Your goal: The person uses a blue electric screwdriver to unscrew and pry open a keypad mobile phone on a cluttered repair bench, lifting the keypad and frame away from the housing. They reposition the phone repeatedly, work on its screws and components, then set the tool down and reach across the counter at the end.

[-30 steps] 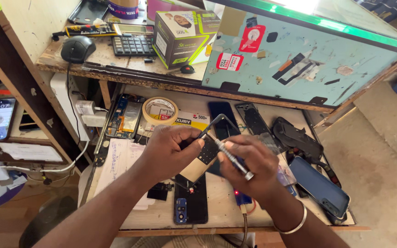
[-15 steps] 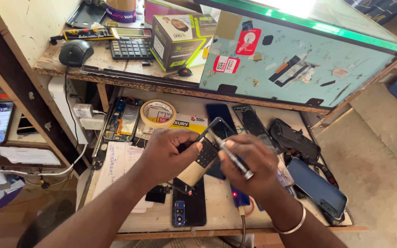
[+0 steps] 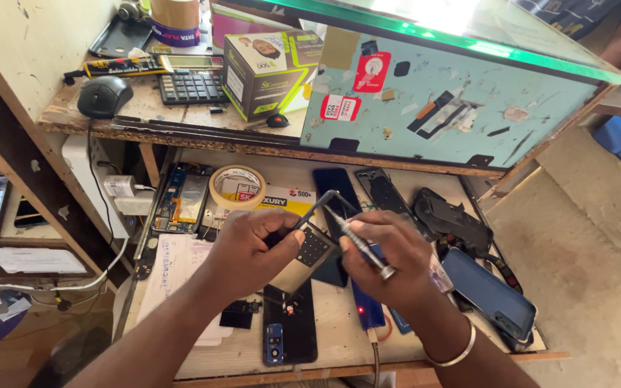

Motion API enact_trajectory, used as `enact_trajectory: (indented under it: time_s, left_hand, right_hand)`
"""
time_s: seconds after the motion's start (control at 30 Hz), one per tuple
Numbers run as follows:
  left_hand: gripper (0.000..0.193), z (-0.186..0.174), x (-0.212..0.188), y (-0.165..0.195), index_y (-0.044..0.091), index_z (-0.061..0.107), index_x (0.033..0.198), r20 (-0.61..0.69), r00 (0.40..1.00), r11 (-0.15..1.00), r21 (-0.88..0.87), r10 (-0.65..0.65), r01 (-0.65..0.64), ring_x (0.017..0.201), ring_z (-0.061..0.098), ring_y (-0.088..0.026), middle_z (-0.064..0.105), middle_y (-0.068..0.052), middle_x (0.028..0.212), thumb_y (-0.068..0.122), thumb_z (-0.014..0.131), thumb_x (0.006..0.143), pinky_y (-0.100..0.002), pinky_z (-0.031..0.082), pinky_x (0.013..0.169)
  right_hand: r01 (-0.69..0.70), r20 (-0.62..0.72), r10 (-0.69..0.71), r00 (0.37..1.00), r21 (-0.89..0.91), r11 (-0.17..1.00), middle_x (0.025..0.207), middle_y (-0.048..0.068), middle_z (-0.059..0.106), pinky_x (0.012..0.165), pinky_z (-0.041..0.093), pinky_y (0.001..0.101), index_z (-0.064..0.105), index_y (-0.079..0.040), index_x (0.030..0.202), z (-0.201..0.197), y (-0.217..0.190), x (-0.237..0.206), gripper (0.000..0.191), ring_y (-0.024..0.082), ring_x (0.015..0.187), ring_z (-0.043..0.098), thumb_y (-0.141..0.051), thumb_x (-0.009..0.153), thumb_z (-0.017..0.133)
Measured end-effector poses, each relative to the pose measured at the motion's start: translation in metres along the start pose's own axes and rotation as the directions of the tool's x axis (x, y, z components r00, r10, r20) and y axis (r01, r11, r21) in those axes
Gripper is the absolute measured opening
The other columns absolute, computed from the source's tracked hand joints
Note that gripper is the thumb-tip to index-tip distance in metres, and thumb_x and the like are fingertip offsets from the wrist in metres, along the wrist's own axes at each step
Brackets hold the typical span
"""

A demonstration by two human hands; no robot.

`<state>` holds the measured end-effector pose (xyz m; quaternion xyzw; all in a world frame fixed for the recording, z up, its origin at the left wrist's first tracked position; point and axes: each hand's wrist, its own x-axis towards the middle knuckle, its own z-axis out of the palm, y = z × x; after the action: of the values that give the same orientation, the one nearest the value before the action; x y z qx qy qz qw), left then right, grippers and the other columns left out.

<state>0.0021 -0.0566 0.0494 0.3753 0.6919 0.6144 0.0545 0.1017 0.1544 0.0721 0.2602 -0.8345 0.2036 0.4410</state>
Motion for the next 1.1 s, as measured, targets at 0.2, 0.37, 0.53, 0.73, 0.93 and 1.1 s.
enact_trajectory:
  time_s: [0.2,0.37,0.53,0.73,0.93,1.1]
  left_hand:
    - [0.019,0.001,0.004,-0.009,0.003,0.065,0.109,0.004,1.000,0.992,-0.128,-0.014,0.015,0.065,0.052,0.000,0.065,0.003,0.074,0.009,0.063,0.091,-0.021,0.045,0.055]
    - [0.010,0.004,0.007,-0.012,0.003,0.060,0.098,0.050,0.998,0.974,-0.222,-0.022,0.033,0.063,0.046,0.000,0.057,0.006,0.071,0.013,0.063,0.096,-0.023,0.038,0.052]
    - [0.021,0.004,0.004,-0.008,0.002,0.064,0.088,0.020,0.999,0.997,-0.060,-0.048,0.049,0.058,0.042,-0.002,0.052,0.006,0.062,0.020,0.068,0.099,-0.025,0.036,0.048]
    - [0.018,0.001,0.003,-0.002,0.005,0.072,0.094,-0.030,0.997,0.997,0.020,-0.076,0.076,0.055,0.050,-0.002,0.061,0.002,0.060,0.022,0.067,0.093,-0.024,0.042,0.049]
    - [0.016,0.001,0.003,-0.005,0.004,0.072,0.089,-0.062,0.998,0.999,0.044,-0.002,0.005,0.058,0.055,-0.002,0.065,0.002,0.063,0.019,0.068,0.092,-0.023,0.046,0.052]
    - [0.014,0.003,0.002,-0.007,0.004,0.072,0.089,-0.060,0.998,1.000,-0.001,-0.020,0.020,0.057,0.052,-0.003,0.064,0.001,0.063,0.017,0.069,0.091,-0.025,0.044,0.050]
  right_hand:
    - [-0.135,-0.131,0.176,0.976,0.275,0.952,0.116,0.016,0.070,0.081,0.057,0.0255,0.060,0.001,0.118,0.000,0.008,-0.009,0.023,0.015,0.096,0.069,-0.003,0.097,0.069]
    - [-0.161,-0.033,0.179,0.983,0.305,0.939,0.121,0.018,0.070,0.087,0.056,0.0272,0.062,0.002,0.125,0.003,0.005,-0.009,0.028,0.016,0.102,0.069,0.000,0.098,0.067]
    - [-0.218,0.060,0.209,0.976,0.284,0.934,0.119,0.016,0.074,0.079,0.058,0.0253,0.065,-0.001,0.121,0.006,-0.006,-0.006,0.028,0.015,0.095,0.073,0.000,0.093,0.071]
    - [-0.177,0.083,0.160,0.984,0.270,0.947,0.118,0.016,0.075,0.087,0.061,0.0288,0.067,-0.002,0.119,0.005,-0.009,0.000,0.029,0.020,0.105,0.077,-0.001,0.090,0.074]
    - [-0.093,0.074,0.078,0.994,0.232,0.968,0.115,0.016,0.075,0.096,0.062,0.0346,0.069,-0.001,0.115,0.007,-0.011,0.004,0.029,0.027,0.111,0.076,0.001,0.087,0.076]
    - [-0.094,0.035,0.089,0.995,0.185,0.978,0.113,0.015,0.075,0.094,0.063,0.0344,0.069,-0.001,0.114,0.009,-0.013,0.007,0.029,0.026,0.109,0.077,0.001,0.086,0.076]
